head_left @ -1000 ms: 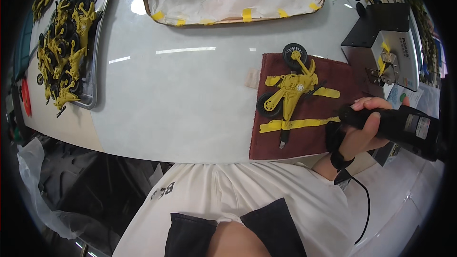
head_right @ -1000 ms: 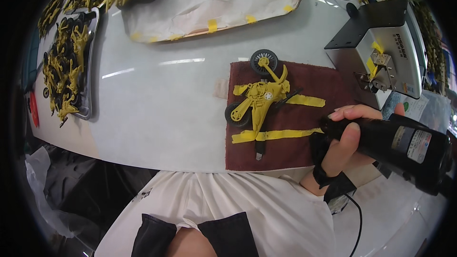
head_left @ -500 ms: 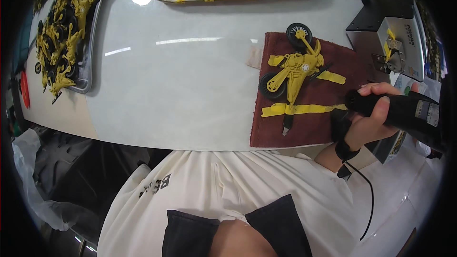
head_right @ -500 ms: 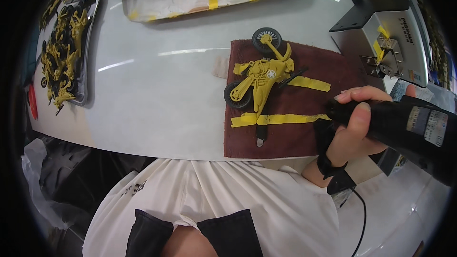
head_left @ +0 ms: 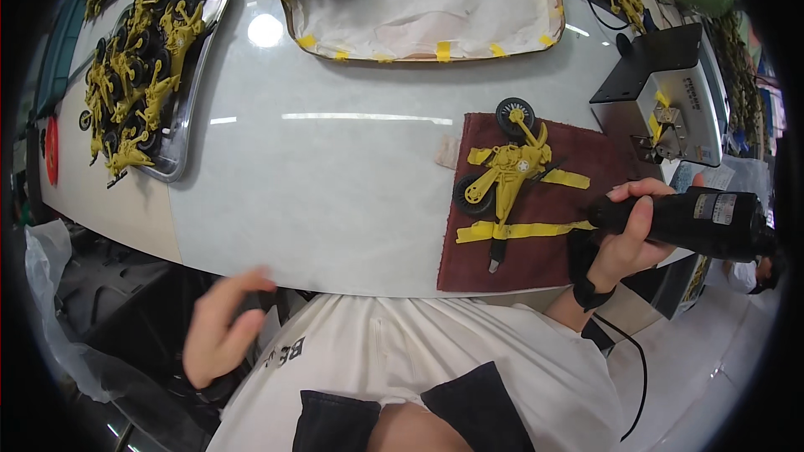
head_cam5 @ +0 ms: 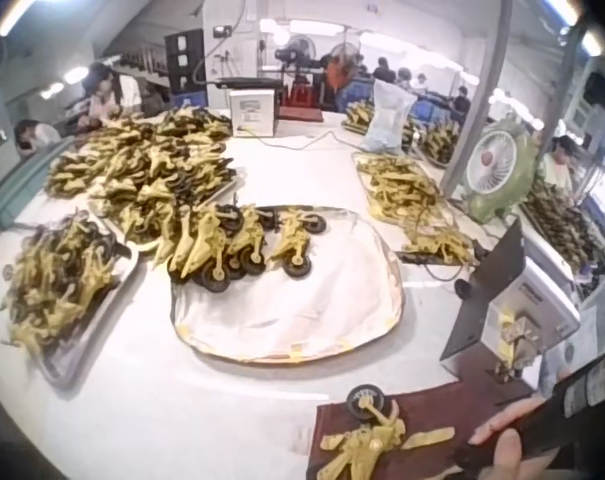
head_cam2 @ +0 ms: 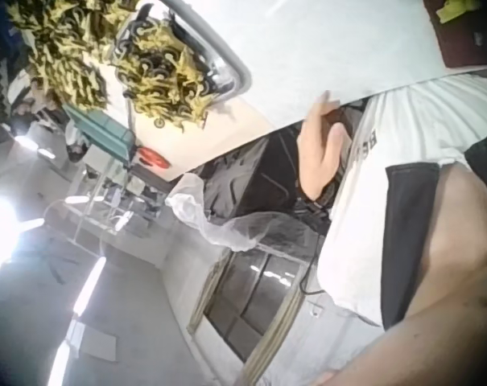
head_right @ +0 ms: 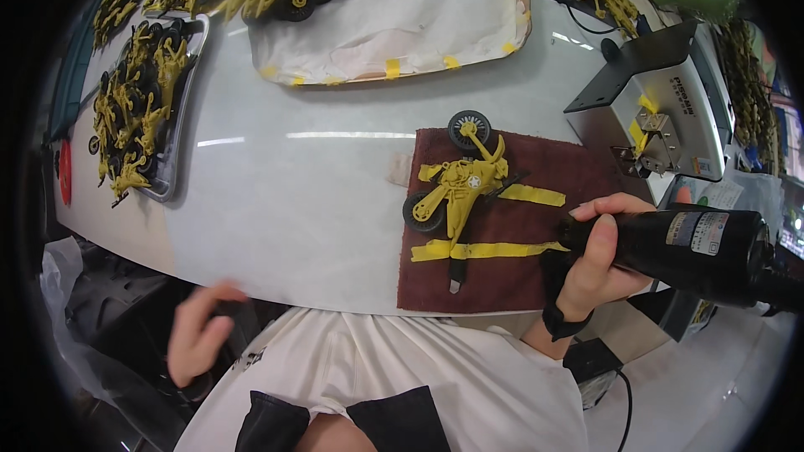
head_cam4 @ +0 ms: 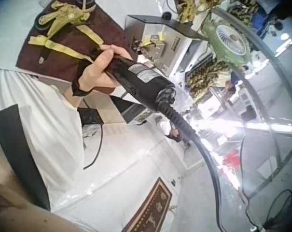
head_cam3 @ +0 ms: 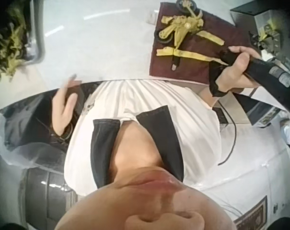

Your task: Using an electric screwdriver and manual dexterity to assemble small plastic toy motorcycle components at a manufacturing workstation.

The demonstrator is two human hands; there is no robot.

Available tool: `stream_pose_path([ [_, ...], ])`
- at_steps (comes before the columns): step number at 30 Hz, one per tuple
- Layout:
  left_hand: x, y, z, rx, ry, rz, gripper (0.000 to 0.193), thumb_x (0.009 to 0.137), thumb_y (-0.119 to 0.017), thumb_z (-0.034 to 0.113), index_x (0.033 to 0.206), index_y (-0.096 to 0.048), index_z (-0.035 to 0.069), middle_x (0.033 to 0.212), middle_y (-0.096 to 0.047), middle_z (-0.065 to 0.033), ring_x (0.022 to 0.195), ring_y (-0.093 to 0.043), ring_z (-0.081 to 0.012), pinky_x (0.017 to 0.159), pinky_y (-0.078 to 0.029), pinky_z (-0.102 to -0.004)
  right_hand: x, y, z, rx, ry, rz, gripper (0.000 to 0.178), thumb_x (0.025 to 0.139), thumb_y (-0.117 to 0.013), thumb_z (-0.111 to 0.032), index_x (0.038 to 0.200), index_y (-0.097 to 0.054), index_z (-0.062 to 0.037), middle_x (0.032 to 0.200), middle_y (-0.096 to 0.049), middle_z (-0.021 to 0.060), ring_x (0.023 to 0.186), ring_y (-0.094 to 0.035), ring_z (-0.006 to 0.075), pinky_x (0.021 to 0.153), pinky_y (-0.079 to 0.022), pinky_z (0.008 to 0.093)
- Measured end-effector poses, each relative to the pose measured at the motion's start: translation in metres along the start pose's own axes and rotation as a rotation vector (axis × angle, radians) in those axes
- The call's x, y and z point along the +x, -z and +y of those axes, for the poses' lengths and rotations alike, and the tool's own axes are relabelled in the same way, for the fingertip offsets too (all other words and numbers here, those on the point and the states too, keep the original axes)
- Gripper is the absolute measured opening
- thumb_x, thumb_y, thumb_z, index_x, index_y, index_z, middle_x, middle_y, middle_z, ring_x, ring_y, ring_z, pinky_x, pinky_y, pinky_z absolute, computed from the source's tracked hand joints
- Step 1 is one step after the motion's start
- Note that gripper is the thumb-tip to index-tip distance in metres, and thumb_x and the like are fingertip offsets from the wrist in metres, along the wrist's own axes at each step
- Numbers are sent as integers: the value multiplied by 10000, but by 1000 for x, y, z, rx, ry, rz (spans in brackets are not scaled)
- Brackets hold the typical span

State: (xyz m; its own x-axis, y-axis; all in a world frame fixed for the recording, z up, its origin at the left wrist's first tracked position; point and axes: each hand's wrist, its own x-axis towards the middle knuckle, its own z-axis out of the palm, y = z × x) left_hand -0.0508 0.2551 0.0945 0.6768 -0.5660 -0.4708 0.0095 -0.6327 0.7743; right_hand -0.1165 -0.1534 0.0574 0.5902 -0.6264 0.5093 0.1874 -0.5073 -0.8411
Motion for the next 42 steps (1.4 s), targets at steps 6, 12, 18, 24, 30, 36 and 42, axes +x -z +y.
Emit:
stream_pose_path([
  [6,96,12,65,-135,-851,122,610,766,-667,397,1165,-469,-20,1056,-576,-208,954,-560,-301,827,-437,-359,0,-3,-2,2,-21,34,675,825,-543,-48,1377,-167,42,827,-565,124,631,-552,167,640,-493,311],
  [12,172,-77,115,429,-987,-125,909,601,-790,318,1337,-327,54,1361,-306,-233,1265,-303,-394,1018,-270,-504,2,-3,1,32,-27,114,687,809,-569,6,1363,-164,38,865,-574,139,651,-588,155,680,-488,281],
  [18,224,-105,104,570,-988,-166,988,571,-792,409,1370,-303,96,1394,-292,-191,1306,-254,-381,1044,-203,-578,9,-4,2,-1,-11,182,663,816,-568,4,1346,-171,40,866,-576,149,661,-597,178,694,-490,305],
  [24,228,-100,96,548,-1053,-100,947,538,-795,406,1333,-370,114,1310,-369,-177,1261,-306,-364,1037,-220,-558,8,-5,0,32,-40,116,725,801,-573,-4,1378,-136,29,752,-543,109,596,-557,158,663,-471,284],
  [30,203,-90,108,95,-1055,-103,941,521,-790,383,1335,-397,122,1168,-402,-200,1102,-381,-388,963,-307,-448,20,17,-14,101,92,227,621,791,-543,-23,1331,-241,23,749,-526,105,536,-534,171,546,-463,293],
  [36,204,-104,98,-149,-997,-244,1051,535,-829,428,1384,-312,86,1233,-328,-168,1140,-359,-316,968,-335,-421,74,32,-28,189,292,441,527,864,-548,-190,1305,-303,-35,731,-521,93,543,-508,192,527,-446,316],
  [42,213,-121,90,-364,-961,-139,1103,533,-837,289,1418,-209,93,1233,-298,-189,1116,-364,-343,955,-355,-399,104,28,-33,52,348,459,479,872,-525,-218,1259,-322,-22,723,-538,98,520,-523,203,498,-456,316],
])
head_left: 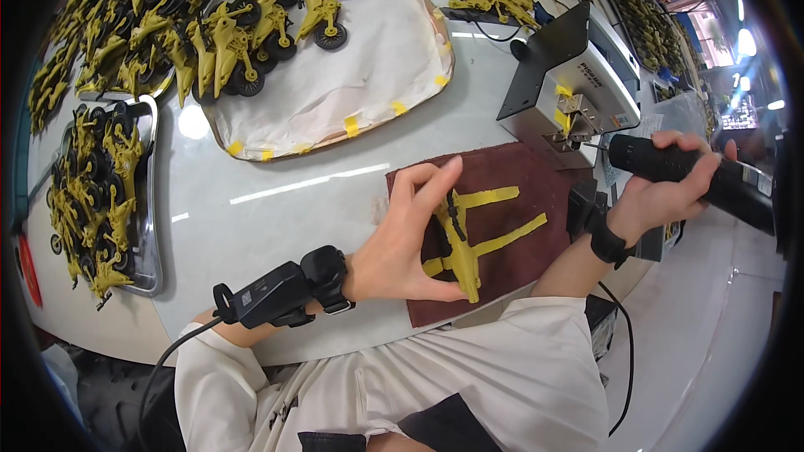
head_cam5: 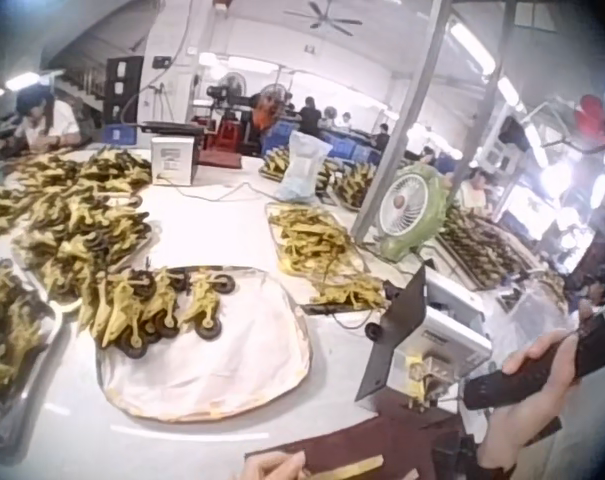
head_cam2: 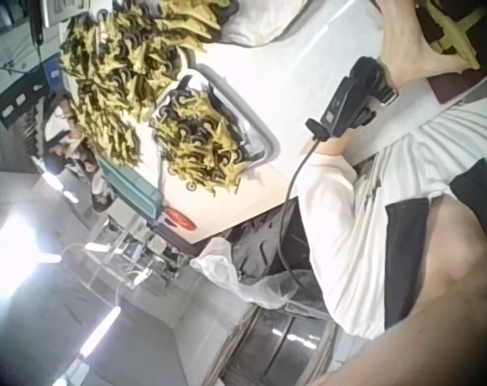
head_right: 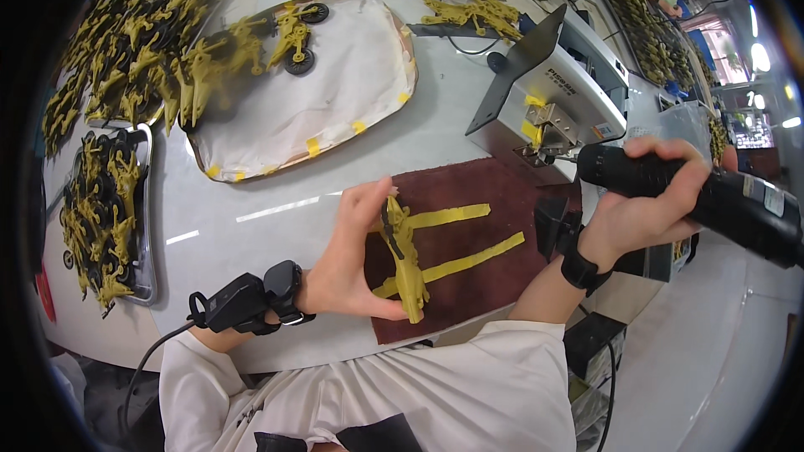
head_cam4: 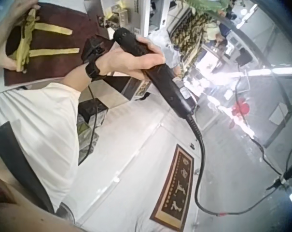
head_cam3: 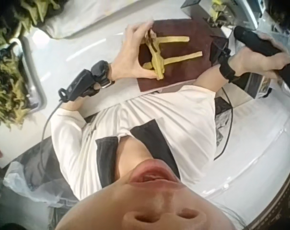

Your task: Using an electric screwdriver and manual dexterity to assemble small plastic toy motorcycle components at a manufacturing workstation.

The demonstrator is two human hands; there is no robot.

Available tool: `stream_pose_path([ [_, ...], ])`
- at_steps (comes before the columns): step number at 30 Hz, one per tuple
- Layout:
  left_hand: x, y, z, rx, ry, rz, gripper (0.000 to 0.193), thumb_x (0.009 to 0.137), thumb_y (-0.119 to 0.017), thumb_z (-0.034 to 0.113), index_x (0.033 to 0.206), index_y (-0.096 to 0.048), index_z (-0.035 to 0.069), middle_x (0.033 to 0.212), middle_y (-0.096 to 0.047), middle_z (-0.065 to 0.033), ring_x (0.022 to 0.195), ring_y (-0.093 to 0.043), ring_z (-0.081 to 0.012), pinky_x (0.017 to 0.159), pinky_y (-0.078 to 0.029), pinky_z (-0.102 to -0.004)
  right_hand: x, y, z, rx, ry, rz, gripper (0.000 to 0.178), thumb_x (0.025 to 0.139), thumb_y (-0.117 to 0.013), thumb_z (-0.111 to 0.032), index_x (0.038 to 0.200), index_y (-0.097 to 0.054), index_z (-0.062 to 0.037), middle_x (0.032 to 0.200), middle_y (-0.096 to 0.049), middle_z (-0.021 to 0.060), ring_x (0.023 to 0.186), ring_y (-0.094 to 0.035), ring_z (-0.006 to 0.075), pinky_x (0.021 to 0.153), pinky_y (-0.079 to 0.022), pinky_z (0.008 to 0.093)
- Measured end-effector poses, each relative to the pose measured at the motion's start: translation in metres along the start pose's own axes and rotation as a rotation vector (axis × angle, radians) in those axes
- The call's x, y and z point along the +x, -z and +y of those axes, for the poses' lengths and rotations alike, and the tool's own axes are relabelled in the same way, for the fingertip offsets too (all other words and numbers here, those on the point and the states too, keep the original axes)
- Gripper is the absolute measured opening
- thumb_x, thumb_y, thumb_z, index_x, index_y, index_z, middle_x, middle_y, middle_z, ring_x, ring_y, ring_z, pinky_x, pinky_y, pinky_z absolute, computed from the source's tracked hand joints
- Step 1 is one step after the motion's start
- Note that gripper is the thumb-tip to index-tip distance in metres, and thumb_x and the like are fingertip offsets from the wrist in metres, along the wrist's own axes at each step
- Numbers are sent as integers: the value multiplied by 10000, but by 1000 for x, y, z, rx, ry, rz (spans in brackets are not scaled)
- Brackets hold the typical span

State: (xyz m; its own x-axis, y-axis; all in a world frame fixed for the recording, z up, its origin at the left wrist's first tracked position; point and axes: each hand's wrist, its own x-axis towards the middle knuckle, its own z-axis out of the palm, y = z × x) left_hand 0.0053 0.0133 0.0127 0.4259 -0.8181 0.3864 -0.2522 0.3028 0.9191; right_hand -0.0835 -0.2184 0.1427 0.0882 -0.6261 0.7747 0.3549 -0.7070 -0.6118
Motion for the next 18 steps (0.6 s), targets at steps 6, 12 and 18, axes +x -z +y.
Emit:
stream_pose_path([
  [6,3,4,-1,186,-118,-120,945,537,-820,300,1360,-382,150,1237,-294,-211,1115,-353,-384,935,-379,-421,-3,-15,2,34,18,-17,480,864,-523,-180,1257,-317,2,702,-537,106,506,-533,201,492,-470,315],
  [12,8,5,-9,174,11,-123,842,546,-815,291,1269,-429,99,1302,-307,-241,1194,-352,-408,972,-359,-468,-11,-27,25,-90,-48,-70,601,787,-602,-99,1281,-297,59,661,-553,87,524,-551,163,561,-463,257],
  [18,1,17,-3,534,98,-262,801,592,-801,360,1224,-409,62,1389,-273,-233,1282,-291,-395,1032,-241,-526,-13,-37,24,-95,-112,-132,597,808,-594,-85,1300,-283,51,686,-564,95,548,-562,163,589,-473,262],
])
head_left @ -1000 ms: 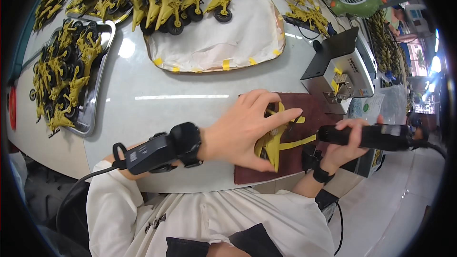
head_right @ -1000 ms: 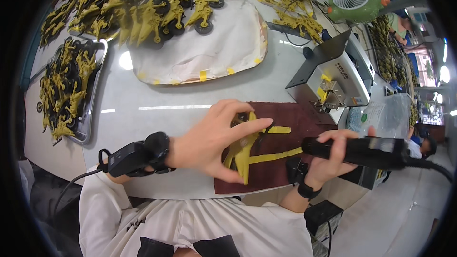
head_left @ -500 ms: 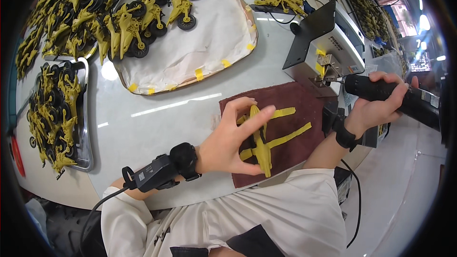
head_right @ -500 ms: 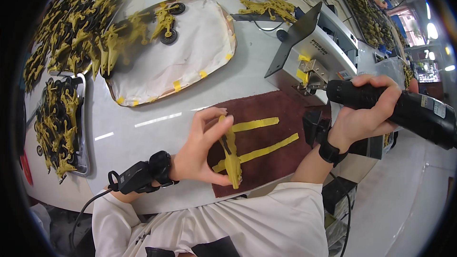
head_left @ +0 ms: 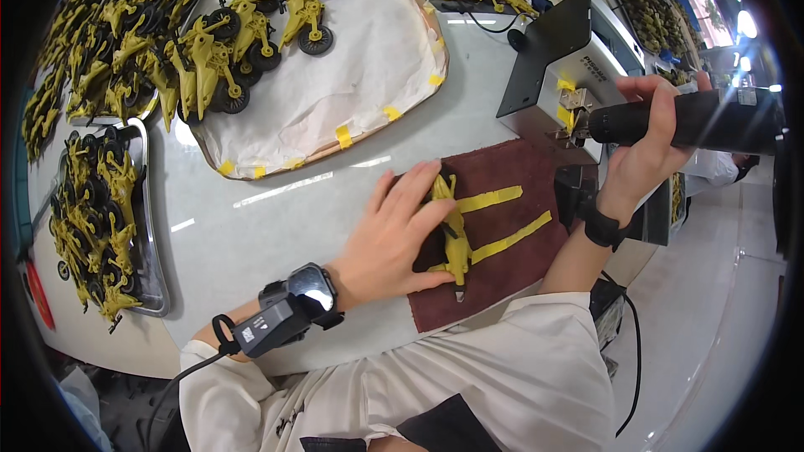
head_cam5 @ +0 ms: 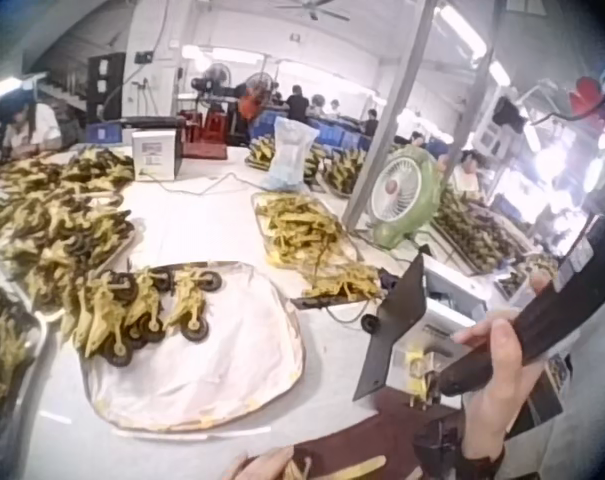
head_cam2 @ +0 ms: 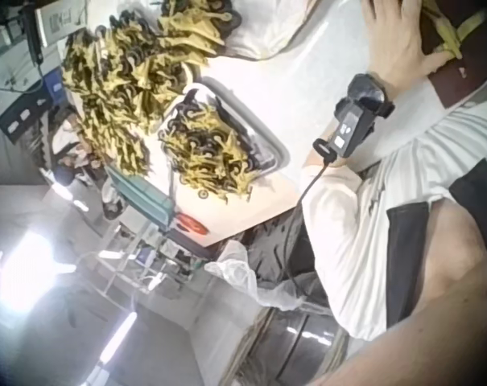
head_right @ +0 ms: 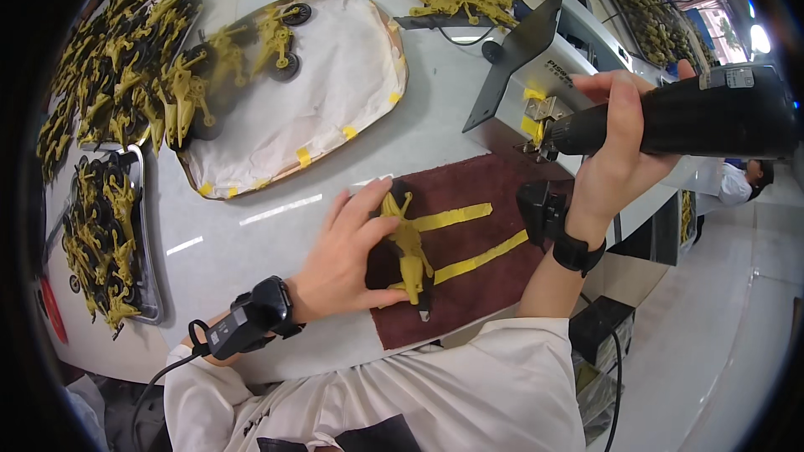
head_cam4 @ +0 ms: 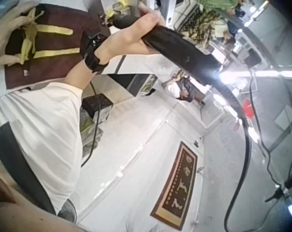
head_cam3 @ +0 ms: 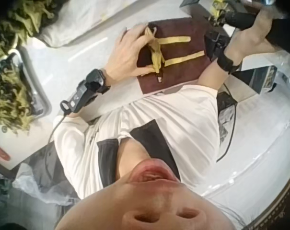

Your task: Using an electric screwdriver and manual dexterity to assemble small plastic toy motorcycle components at a manufacturing workstation.

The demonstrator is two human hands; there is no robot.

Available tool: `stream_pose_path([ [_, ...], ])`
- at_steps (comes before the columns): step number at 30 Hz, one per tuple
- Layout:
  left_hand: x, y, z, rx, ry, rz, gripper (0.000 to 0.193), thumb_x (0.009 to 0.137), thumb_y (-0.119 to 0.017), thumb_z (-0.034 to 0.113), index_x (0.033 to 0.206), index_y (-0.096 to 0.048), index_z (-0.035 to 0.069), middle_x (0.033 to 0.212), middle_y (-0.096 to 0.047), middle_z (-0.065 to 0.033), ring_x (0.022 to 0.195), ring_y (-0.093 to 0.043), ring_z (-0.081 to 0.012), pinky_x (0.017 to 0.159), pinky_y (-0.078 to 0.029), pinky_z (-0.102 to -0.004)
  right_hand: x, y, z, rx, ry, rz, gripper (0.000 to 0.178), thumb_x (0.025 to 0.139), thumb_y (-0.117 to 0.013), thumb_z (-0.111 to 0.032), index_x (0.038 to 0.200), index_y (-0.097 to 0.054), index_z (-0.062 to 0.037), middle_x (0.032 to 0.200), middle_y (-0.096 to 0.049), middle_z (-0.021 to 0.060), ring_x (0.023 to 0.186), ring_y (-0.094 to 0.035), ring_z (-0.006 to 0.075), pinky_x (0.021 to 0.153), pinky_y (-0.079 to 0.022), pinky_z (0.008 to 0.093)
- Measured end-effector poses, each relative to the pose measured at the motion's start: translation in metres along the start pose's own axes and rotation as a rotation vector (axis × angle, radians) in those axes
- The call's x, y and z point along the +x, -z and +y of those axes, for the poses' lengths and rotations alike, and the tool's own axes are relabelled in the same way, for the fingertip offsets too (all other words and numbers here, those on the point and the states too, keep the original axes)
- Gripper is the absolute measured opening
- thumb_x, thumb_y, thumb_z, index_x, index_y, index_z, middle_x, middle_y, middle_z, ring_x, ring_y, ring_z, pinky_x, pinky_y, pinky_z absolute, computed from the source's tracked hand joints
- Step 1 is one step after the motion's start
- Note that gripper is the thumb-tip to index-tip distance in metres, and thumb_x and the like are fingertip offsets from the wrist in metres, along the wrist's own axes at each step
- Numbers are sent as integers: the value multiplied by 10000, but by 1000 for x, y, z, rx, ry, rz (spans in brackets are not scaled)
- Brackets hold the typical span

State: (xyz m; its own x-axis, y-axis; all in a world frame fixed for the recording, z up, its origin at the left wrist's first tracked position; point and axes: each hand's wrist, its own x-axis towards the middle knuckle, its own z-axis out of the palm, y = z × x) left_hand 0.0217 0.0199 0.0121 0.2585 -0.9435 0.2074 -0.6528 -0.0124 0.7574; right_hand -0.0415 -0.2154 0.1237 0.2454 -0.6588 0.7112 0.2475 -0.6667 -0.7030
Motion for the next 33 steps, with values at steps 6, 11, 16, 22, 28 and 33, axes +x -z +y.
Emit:
stream_pose_path([
  [6,-8,2,0,21,48,3,893,639,-748,489,1277,-324,31,1421,-243,-225,1311,-241,-399,1057,-158,-557,-1,19,-1,150,-71,2,522,838,-563,-96,1292,-310,-45,655,-522,90,505,-502,163,533,-470,311],
  [11,-6,-7,-2,47,29,46,906,643,-744,491,1304,-324,38,1416,-223,-244,1301,-242,-405,1052,-169,-554,-7,23,-7,126,-98,53,475,848,-555,-122,1263,-333,-53,623,-497,76,495,-486,161,523,-451,316],
  [16,-9,2,-2,4,37,164,905,615,-756,498,1298,-375,42,1385,-245,-252,1228,-306,-415,1020,-224,-535,-40,33,-16,213,-180,-33,455,877,-492,-153,1281,-309,-51,611,-467,62,481,-463,145,521,-432,314],
  [22,-6,-1,-1,115,8,192,877,589,-757,458,1272,-420,23,1207,-452,-163,1108,-417,-334,934,-301,-461,-66,15,-40,422,-110,-259,543,899,-485,-351,1331,-297,-82,641,-475,58,481,-433,154,551,-387,329],
  [28,-1,-3,-6,97,-98,218,696,659,-722,275,1255,-464,23,1194,-511,-118,1092,-457,-292,934,-313,-444,-31,22,-39,242,-25,-26,576,881,-504,-318,1310,-228,-52,643,-505,70,485,-482,160,541,-435,326],
  [33,5,-6,-4,120,-104,105,683,684,-690,217,1288,-432,31,1280,-457,-137,1171,-411,-303,983,-286,-460,6,36,-22,116,38,76,475,876,-520,-219,1273,-322,-51,649,-518,76,507,-494,172,558,-450,337],
])
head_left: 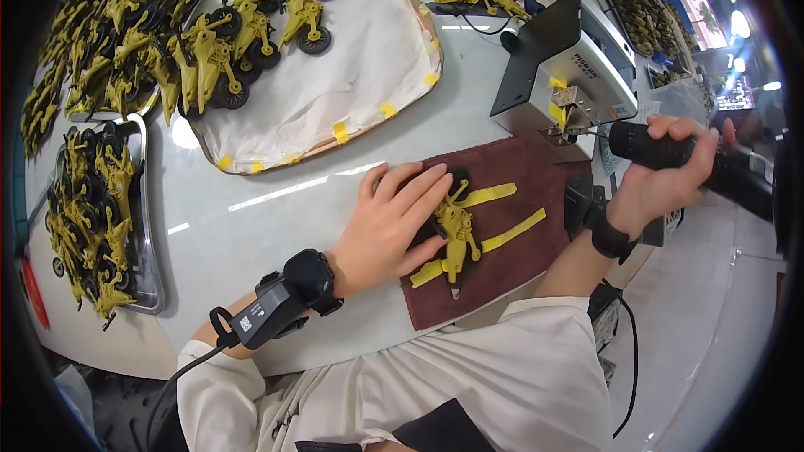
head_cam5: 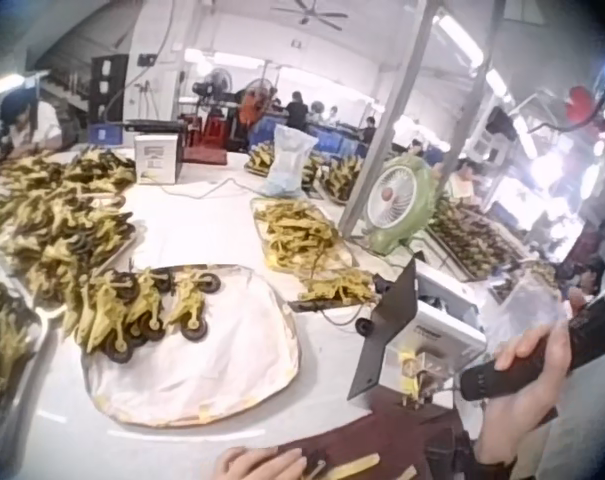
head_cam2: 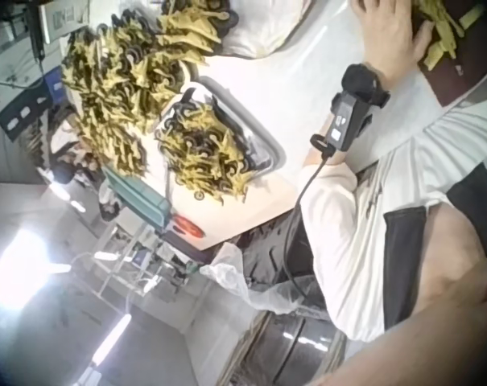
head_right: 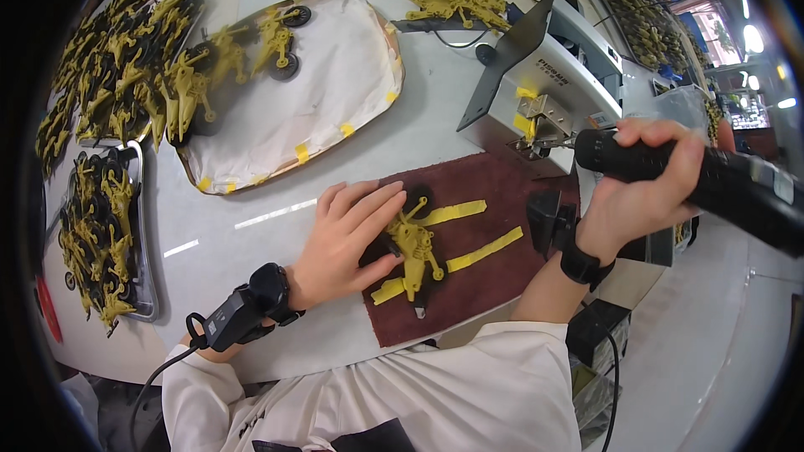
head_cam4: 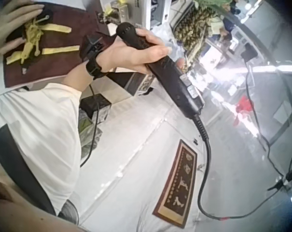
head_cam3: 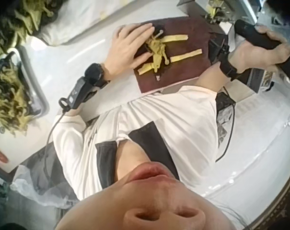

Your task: Using an electric screwdriver and manual dexterity to assemble small plastic toy motorcycle components at a manufacturing workstation.

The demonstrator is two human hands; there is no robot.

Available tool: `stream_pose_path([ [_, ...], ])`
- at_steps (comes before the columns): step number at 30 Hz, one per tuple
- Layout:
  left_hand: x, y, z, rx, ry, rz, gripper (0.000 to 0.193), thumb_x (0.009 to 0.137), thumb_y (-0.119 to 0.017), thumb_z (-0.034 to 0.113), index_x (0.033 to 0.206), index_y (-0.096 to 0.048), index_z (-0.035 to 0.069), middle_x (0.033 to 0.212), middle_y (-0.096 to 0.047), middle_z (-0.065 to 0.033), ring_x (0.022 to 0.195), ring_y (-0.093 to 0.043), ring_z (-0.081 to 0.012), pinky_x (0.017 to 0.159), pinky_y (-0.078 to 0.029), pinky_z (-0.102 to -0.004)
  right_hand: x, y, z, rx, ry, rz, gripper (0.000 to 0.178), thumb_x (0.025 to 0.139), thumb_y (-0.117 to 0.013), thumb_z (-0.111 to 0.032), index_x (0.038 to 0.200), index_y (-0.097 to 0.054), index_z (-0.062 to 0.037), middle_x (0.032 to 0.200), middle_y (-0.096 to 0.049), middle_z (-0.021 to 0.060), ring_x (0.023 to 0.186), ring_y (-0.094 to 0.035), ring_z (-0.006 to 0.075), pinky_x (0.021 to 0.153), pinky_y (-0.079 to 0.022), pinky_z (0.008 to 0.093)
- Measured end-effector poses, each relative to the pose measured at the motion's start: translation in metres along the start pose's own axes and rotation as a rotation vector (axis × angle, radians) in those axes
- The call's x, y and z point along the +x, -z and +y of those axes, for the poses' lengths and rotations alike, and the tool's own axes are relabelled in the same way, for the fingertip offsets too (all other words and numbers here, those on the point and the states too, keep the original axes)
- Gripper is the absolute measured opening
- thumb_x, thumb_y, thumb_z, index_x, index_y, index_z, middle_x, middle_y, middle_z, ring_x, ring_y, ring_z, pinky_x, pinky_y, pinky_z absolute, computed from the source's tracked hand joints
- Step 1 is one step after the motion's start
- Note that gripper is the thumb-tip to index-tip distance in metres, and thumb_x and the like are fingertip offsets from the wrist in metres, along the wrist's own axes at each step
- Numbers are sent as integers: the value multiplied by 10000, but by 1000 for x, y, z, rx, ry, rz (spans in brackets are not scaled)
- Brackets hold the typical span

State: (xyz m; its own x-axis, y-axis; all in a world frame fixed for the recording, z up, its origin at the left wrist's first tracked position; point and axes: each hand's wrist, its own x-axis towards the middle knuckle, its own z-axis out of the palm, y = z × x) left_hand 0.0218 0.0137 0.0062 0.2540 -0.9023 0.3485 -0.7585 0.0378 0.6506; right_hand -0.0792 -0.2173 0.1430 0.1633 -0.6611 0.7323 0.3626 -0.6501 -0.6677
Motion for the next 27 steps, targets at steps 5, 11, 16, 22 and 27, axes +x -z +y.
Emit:
stream_pose_path([
  [5,0,2,5,-1,68,-37,781,653,-699,331,1311,-399,37,1333,-371,-182,1211,-355,-352,1011,-244,-501,-5,-8,26,41,-71,10,460,848,-556,-111,1250,-350,-29,618,-516,86,489,-513,169,515,-473,323],
  [11,2,-3,26,86,136,-85,941,621,-688,578,1328,-383,36,1298,-404,-172,1213,-362,-349,1014,-189,-554,-16,-16,14,71,-189,-113,468,847,-543,-125,1247,-330,-8,609,-489,78,473,-487,165,503,-455,315],
  [16,4,-10,17,77,120,-102,984,624,-676,587,1361,-332,34,1323,-397,-152,1227,-339,-337,1026,-154,-548,-48,-15,0,126,-214,-210,550,834,-535,-152,1281,-251,-1,604,-473,85,463,-473,167,519,-452,324],
  [22,0,-13,16,86,108,-90,964,645,-648,604,1361,-337,38,1351,-376,-161,1227,-340,-339,1027,-151,-543,-8,-16,12,-30,10,34,489,841,-558,-139,1246,-316,-9,616,-505,81,495,-505,166,553,-475,337],
  [27,1,-12,18,93,106,-90,947,658,-635,611,1356,-349,38,1362,-367,-162,1229,-343,-335,1030,-147,-540,-2,-15,23,-38,-114,-12,416,853,-545,-114,1211,-360,-11,622,-500,76,486,-496,163,531,-461,319],
])
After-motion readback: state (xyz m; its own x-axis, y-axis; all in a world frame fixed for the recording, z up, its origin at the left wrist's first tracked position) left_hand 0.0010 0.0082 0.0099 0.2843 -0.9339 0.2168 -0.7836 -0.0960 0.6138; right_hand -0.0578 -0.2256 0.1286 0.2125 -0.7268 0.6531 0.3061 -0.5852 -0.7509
